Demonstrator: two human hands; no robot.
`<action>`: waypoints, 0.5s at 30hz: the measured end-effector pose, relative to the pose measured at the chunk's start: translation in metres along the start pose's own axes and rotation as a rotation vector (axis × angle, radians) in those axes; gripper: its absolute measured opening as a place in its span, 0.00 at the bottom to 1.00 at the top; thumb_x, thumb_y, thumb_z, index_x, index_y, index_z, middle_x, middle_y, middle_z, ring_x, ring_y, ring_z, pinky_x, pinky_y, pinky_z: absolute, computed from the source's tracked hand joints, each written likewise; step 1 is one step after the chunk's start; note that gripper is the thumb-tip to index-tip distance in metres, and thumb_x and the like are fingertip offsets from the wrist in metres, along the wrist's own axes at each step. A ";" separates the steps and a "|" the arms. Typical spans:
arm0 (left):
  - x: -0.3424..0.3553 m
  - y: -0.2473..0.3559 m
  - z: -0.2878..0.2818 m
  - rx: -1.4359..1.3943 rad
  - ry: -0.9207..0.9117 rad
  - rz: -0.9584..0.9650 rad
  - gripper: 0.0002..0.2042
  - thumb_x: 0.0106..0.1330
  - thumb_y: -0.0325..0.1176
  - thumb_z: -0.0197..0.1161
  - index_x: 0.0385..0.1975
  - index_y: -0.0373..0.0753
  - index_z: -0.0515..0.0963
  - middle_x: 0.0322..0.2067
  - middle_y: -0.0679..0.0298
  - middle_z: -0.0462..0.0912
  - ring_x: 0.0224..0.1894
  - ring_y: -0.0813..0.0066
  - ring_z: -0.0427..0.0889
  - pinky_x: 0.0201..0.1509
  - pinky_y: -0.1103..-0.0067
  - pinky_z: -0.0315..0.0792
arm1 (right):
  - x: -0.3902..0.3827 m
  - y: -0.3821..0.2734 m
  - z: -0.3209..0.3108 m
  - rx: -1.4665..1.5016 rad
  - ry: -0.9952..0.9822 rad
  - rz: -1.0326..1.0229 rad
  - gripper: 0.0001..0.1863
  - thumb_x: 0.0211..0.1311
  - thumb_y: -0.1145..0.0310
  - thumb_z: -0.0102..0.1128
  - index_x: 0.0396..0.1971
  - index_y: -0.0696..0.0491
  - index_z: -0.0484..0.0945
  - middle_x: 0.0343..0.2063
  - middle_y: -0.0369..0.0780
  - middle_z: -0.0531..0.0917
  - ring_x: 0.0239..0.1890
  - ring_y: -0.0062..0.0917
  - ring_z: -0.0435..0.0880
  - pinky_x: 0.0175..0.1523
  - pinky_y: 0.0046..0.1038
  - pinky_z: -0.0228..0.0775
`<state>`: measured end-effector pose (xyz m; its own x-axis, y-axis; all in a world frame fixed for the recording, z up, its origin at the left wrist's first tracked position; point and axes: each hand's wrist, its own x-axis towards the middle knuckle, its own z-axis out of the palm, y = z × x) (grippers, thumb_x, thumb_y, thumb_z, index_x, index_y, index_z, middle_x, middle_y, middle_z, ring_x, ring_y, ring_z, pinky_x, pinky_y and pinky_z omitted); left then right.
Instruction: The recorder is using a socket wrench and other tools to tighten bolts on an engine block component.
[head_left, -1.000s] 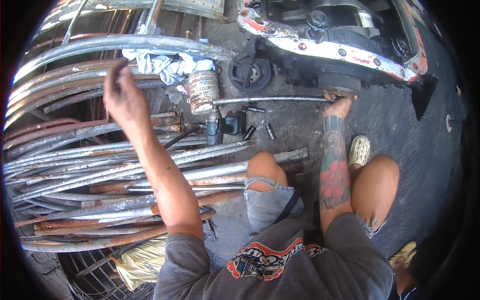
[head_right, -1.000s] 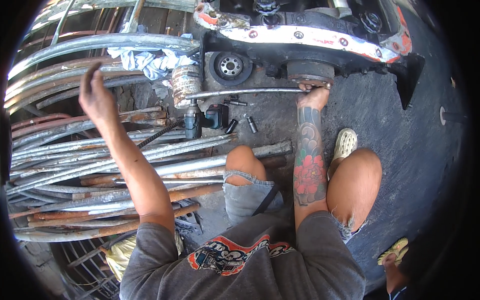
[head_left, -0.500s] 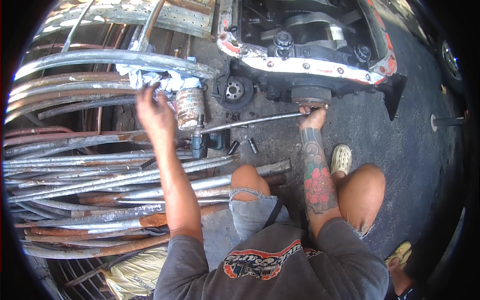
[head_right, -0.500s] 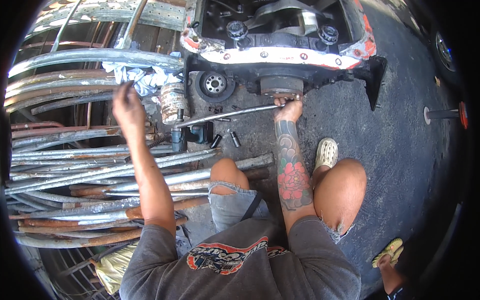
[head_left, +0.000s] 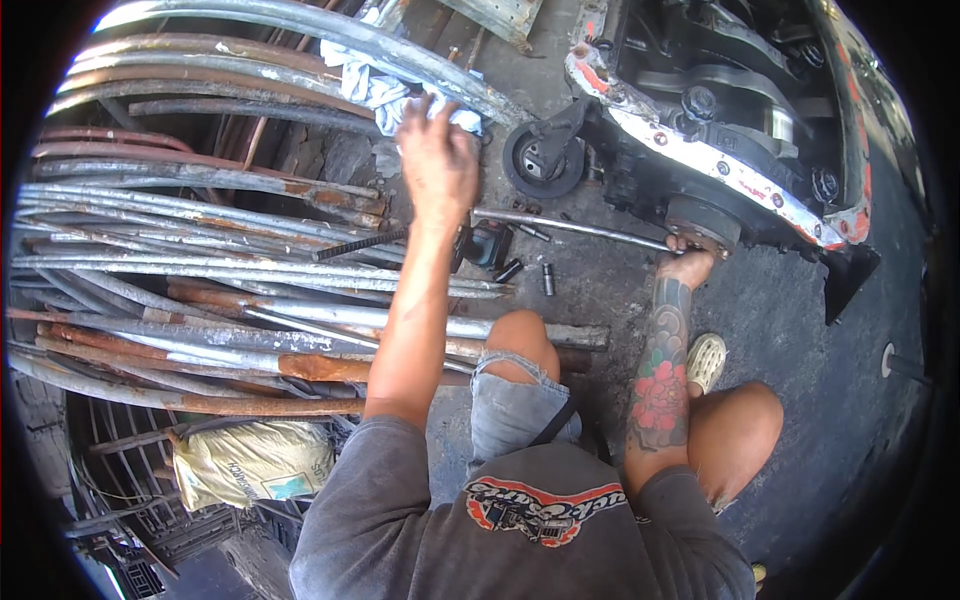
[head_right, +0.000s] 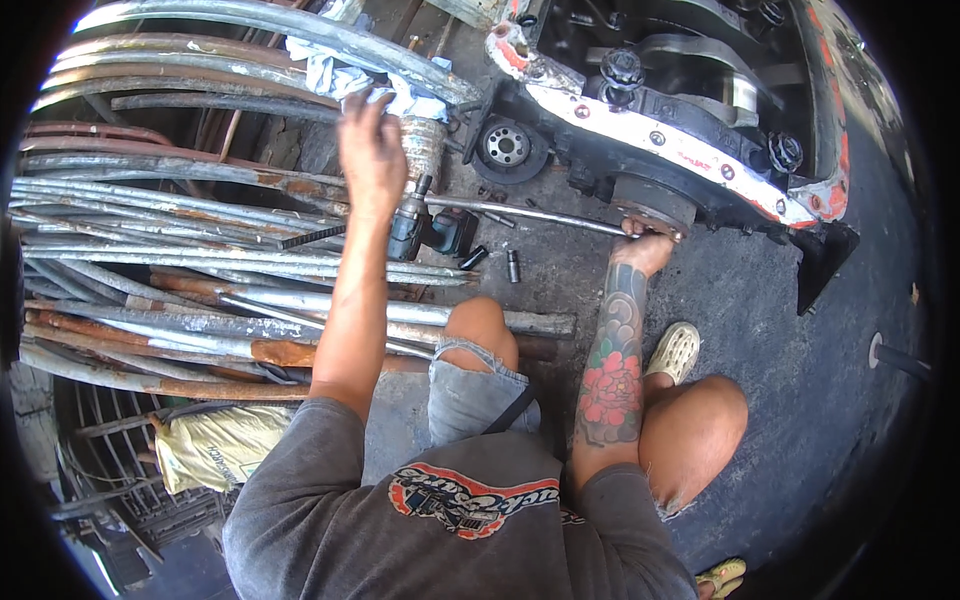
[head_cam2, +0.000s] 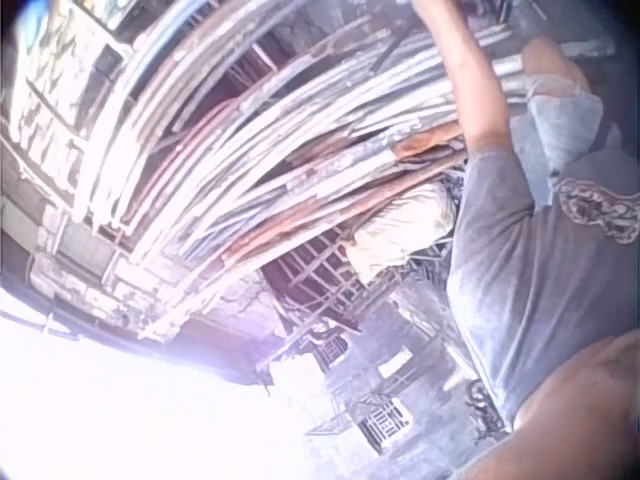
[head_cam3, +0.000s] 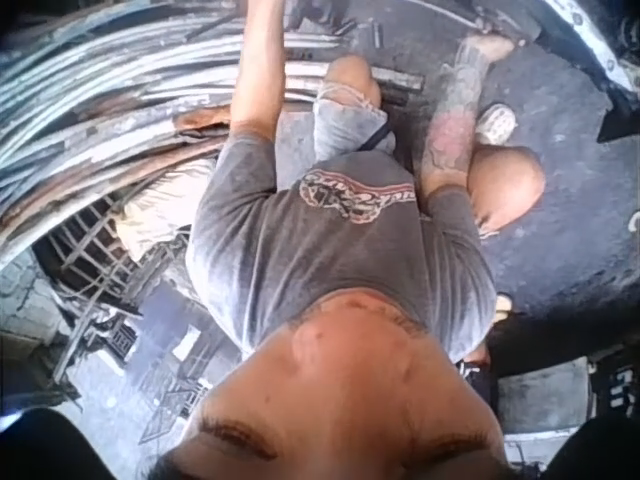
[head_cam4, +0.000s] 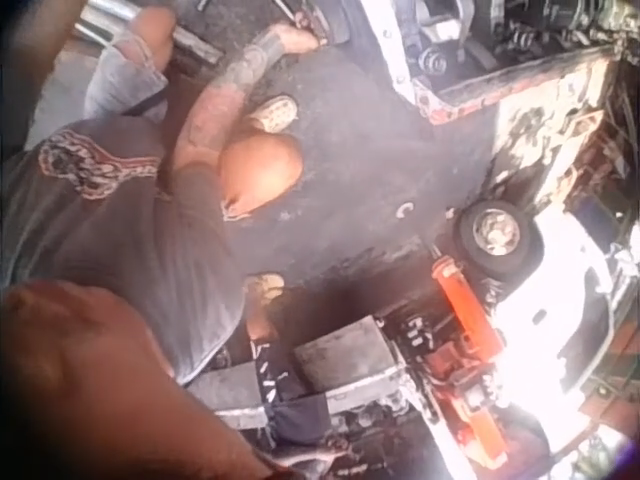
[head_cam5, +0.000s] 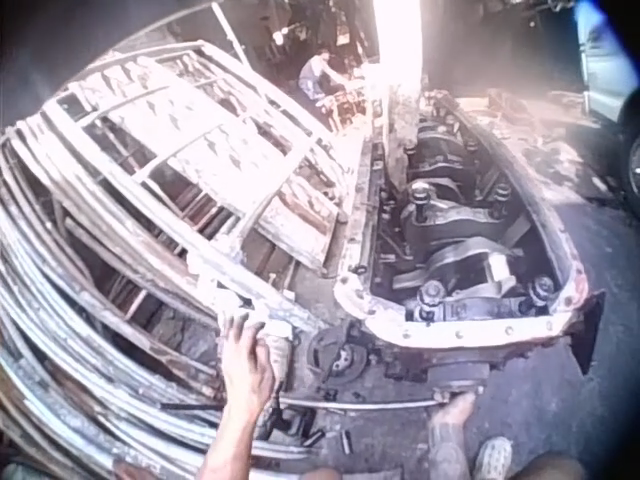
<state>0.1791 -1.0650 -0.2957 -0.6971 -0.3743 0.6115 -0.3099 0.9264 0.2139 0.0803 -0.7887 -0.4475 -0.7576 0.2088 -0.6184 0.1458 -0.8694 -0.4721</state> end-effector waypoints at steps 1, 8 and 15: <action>-0.005 -0.002 0.001 0.000 0.011 -0.002 0.13 0.63 0.24 0.52 0.47 0.38 0.76 0.56 0.50 0.70 0.62 0.51 0.64 0.66 0.61 0.58 | -0.003 0.004 0.003 0.001 -0.011 -0.001 0.03 0.57 0.71 0.45 0.25 0.51 0.67 0.17 0.35 0.67 0.16 0.20 0.62 0.20 0.24 0.54; -0.166 -0.024 0.140 -0.027 -0.486 -0.311 0.23 0.63 0.35 0.51 0.60 0.43 0.66 0.67 0.48 0.50 0.70 0.50 0.48 0.71 0.55 0.43 | -0.013 0.023 0.009 -0.159 -0.070 -0.102 0.08 0.55 0.76 0.40 0.30 0.59 0.70 0.18 0.41 0.71 0.14 0.21 0.64 0.16 0.23 0.54; -0.170 -0.003 0.120 -0.359 -0.483 -0.303 0.18 0.64 0.32 0.51 0.53 0.38 0.71 0.59 0.49 0.67 0.67 0.49 0.56 0.69 0.58 0.51 | -0.013 0.009 0.000 -0.246 -0.077 -0.185 0.09 0.65 0.67 0.41 0.39 0.55 0.68 0.22 0.39 0.70 0.17 0.22 0.66 0.19 0.25 0.57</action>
<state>0.2206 -1.0094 -0.4917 -0.8498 -0.5189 0.0932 -0.3616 0.7024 0.6131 0.0919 -0.7988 -0.4437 -0.8304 0.3104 -0.4627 0.1434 -0.6833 -0.7159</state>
